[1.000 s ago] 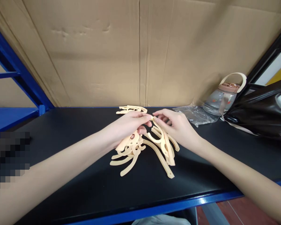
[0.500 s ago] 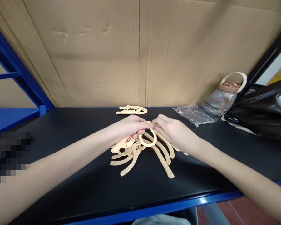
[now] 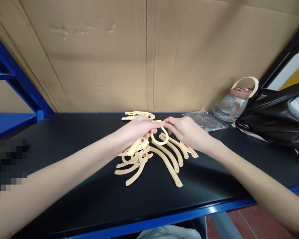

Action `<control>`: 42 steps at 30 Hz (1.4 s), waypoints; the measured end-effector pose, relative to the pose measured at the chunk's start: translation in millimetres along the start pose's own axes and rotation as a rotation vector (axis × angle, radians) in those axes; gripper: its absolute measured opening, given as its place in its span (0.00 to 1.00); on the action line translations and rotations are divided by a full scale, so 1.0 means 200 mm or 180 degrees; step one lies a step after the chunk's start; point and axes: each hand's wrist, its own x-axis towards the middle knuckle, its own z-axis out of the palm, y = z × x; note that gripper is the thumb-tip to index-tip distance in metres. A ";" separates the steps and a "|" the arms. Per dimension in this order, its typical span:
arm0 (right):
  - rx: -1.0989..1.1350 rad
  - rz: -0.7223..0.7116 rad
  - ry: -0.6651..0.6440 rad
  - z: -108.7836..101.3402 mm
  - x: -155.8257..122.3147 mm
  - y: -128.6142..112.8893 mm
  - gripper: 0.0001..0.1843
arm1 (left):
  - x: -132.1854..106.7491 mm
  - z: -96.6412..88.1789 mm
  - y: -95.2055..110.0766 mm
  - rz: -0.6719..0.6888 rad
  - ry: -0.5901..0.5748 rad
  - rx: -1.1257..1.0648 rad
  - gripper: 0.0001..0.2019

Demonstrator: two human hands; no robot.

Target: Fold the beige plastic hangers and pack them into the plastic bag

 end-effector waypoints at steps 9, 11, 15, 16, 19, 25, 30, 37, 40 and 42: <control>-0.0984 0.0355 -0.0242 0.07 0.01 -0.04 0.11 | 0.05 0.05 0.01 0.0010 -0.0003 -0.0466 0.11; -0.0297 0.0328 -0.0088 0.07 0.03 0.01 0.14 | 0.04 0.07 0.03 0.0017 -0.0095 -0.0710 0.10; 0.1692 0.0827 0.0414 0.06 0.05 0.14 0.20 | 0.04 0.07 0.08 0.0047 -0.0346 -0.1048 0.11; 0.2129 0.1063 0.0531 0.06 0.05 0.17 0.18 | 0.05 0.06 0.08 0.0102 -0.0328 -0.0944 0.11; 0.3118 0.1545 0.0770 0.07 0.07 0.21 0.14 | 0.13 -0.05 0.02 0.0306 0.0030 -0.0182 0.13; 0.4060 0.1657 0.0967 0.08 0.07 0.12 0.06 | 0.28 -0.29 -0.18 0.0477 0.0556 0.0707 0.11; 0.4266 0.1663 0.1213 0.09 0.05 0.09 0.02 | 0.26 -0.32 -0.25 0.0892 0.1259 0.1387 0.11; 0.3997 0.1391 0.1564 0.10 0.00 0.03 0.01 | 0.04 -0.13 -0.15 0.0671 0.0929 0.0637 0.35; 0.3720 0.1256 0.1586 0.11 -0.02 -0.04 0.04 | -0.06 -0.06 -0.12 0.0450 0.0458 -0.0125 0.24; 0.3580 0.1104 0.1485 0.13 -0.03 -0.08 0.04 | -0.08 -0.05 -0.11 0.0581 0.0489 -0.0393 0.17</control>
